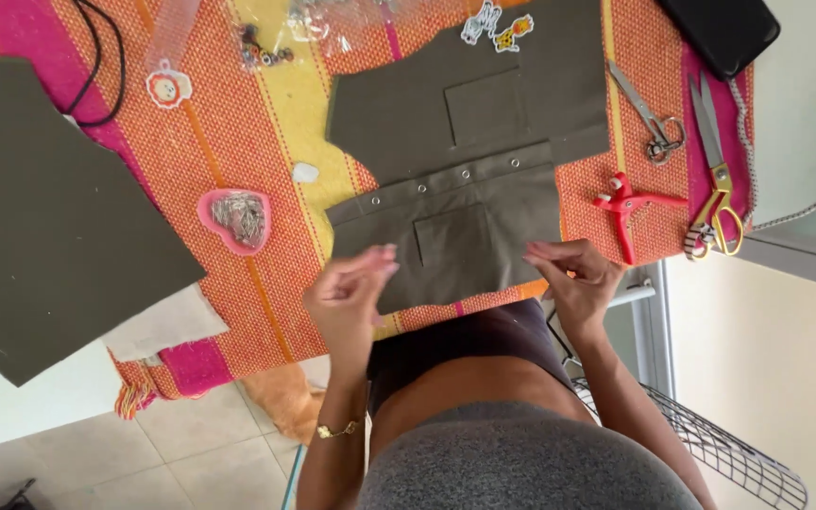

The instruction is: Attaching metal snap fasteners to fabric components using a hand-held press tool and trimming edges with scissors.

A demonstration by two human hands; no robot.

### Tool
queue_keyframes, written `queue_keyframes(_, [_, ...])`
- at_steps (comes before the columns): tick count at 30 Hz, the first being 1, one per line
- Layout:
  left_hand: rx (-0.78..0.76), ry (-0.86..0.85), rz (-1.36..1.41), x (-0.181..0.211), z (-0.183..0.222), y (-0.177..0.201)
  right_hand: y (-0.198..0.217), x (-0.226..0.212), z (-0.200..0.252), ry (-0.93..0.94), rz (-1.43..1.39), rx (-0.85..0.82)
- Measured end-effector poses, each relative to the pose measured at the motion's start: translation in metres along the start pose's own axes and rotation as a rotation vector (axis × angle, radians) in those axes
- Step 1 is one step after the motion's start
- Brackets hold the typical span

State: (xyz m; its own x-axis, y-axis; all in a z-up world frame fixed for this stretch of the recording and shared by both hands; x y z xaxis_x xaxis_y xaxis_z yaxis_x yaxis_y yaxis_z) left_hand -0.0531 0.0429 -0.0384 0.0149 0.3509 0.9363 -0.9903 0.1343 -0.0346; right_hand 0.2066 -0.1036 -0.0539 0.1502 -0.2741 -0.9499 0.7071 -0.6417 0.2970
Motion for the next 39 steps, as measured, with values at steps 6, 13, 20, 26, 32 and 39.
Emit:
queue_keyframes(6, [0.39, -0.093, 0.587, -0.049, 0.006, 0.043, 0.01, 0.05, 0.011, -0.008, -0.108, 0.062])
queue_keyframes(13, [-0.011, -0.058, 0.351, -0.013, -0.01, 0.024, -0.001, 0.013, 0.002, -0.055, 0.02, -0.185])
queue_keyframes(20, [0.06, 0.083, 0.157, -0.035, 0.01, 0.017, -0.014, -0.036, 0.003, -0.303, 0.119, -0.254])
queue_keyframes(26, [0.231, 0.091, 0.176, -0.041, 0.0, 0.022, -0.008, -0.019, 0.009, -0.274, 0.083, -0.231])
queue_keyframes(32, [0.433, -0.008, 0.752, -0.032, -0.008, 0.03, 0.006, 0.031, 0.015, -0.117, -0.359, 0.015])
queue_keyframes(39, [0.223, 0.036, 0.315, -0.014, 0.004, 0.019, 0.015, 0.008, -0.001, -0.11, 0.054, -0.152])
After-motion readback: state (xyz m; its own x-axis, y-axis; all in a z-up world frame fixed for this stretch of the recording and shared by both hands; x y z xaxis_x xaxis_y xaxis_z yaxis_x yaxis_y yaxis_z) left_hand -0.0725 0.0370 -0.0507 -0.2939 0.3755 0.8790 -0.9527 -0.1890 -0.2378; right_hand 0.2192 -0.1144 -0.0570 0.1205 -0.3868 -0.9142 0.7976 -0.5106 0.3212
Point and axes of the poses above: each hand's wrist, its own z-axis away from the middle knuckle, its own y-axis out of the back of the hand, x = y × z, the point moved 3 cm from there along -z, towards the middle knuckle, and after that the axes turned 1 degree about -y, right-handed, at the moved point
